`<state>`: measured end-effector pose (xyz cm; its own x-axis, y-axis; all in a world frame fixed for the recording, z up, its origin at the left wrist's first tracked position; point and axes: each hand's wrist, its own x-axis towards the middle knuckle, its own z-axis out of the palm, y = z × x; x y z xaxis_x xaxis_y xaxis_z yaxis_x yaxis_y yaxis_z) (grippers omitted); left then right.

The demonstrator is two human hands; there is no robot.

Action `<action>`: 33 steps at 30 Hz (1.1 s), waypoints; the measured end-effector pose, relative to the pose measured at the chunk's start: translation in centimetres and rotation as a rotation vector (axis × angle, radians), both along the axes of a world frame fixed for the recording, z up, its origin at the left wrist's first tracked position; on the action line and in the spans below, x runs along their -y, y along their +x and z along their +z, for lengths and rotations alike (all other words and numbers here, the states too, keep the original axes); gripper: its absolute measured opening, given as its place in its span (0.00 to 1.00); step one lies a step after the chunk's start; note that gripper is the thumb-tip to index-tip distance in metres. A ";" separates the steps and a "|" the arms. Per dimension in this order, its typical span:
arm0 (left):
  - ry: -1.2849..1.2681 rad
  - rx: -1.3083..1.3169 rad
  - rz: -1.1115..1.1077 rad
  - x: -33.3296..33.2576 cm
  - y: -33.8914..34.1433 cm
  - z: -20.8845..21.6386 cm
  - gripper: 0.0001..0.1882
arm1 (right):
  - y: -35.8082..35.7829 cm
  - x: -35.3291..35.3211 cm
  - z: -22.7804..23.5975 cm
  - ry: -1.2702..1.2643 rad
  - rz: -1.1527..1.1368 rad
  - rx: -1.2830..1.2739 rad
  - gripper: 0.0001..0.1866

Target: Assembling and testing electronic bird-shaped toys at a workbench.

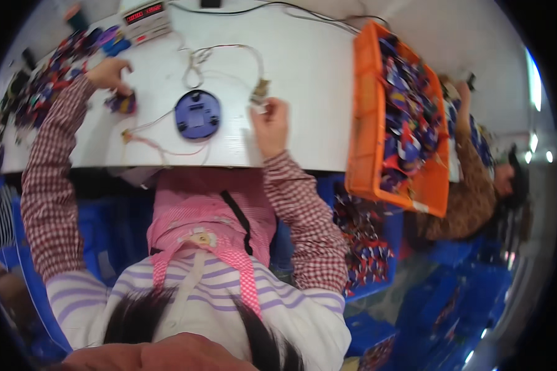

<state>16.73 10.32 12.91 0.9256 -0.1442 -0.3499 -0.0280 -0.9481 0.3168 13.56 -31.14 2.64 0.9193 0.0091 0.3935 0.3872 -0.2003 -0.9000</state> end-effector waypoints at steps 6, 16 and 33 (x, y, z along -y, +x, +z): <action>0.023 0.177 0.101 -0.1 -2.2 -0.4 0.30 | 4.5 -0.3 2.4 -0.430 -0.052 0.085 0.33; 0.171 0.395 0.101 -0.3 -4.4 -0.4 0.25 | 6.9 -0.9 4.4 -0.498 0.173 -0.327 0.14; -0.554 0.917 0.229 13.7 -8.2 -10.3 0.16 | -1.2 -8.0 4.5 -0.014 0.363 -0.196 0.09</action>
<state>8.52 -3.41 2.58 0.8259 0.1398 0.5462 -0.3123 -0.6931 0.6496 12.34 -23.16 7.11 0.9129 0.3510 0.2086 0.2565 -0.0955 -0.9618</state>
